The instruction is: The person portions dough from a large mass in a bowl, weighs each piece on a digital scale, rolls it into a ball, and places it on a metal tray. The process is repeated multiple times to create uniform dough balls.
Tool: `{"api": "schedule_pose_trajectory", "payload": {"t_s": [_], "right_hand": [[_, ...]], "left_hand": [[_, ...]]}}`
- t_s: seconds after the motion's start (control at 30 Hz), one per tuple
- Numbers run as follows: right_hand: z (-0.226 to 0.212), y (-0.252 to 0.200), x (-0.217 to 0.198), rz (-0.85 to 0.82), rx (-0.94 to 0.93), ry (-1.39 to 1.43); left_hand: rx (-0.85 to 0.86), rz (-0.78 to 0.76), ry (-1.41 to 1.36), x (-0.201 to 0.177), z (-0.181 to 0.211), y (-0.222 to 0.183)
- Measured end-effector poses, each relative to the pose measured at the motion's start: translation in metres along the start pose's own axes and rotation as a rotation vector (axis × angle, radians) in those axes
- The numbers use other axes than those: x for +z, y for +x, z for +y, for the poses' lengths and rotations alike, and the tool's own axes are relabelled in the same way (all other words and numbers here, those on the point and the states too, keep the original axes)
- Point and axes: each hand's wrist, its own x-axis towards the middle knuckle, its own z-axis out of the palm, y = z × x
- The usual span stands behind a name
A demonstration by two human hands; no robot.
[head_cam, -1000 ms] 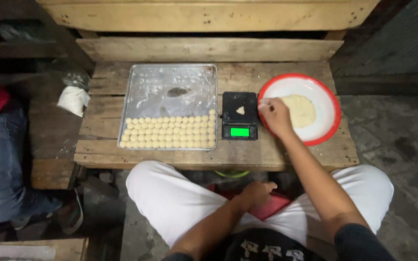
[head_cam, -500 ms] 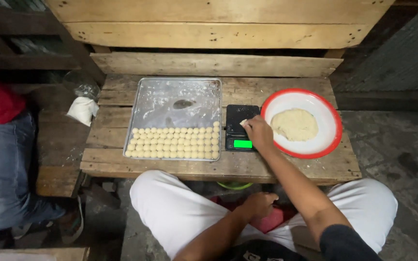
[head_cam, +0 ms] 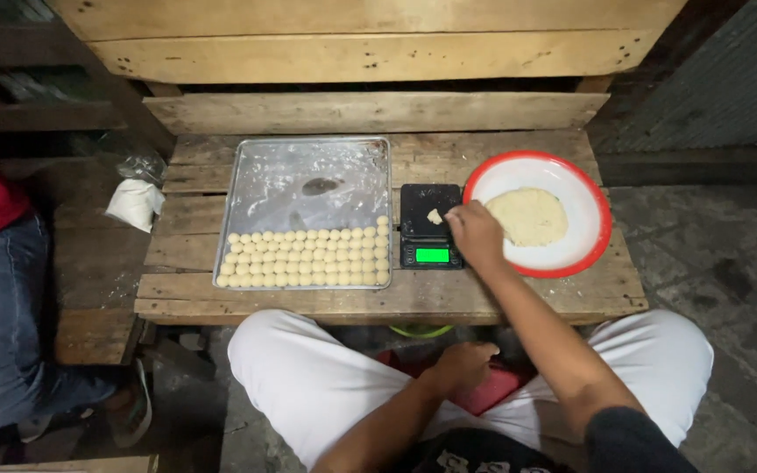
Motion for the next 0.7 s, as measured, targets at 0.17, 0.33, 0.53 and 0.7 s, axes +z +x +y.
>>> {"api": "schedule_pose_trajectory", "payload": {"t_s": [0.17,0.33,0.53,0.7], "right_hand": [[0.068,-0.035,-0.032,-0.004,0.176,-0.285],[0.079,-0.052,-0.05,-0.066,0.032,-0.513],[0.109,-0.067,-0.028,0.046,-0.045,-0.594],[0.127,-0.079,-0.022,-0.059,0.049,-0.578]], "left_hand": [[0.057,0.099,-0.038,0.02,-0.02,0.008],[0.116,0.124,-0.027,0.025,-0.027,0.017],[0.079,0.133,-0.096,0.027,-0.032,0.016],[0.109,0.166,-0.112,0.022,-0.029,0.012]]}}
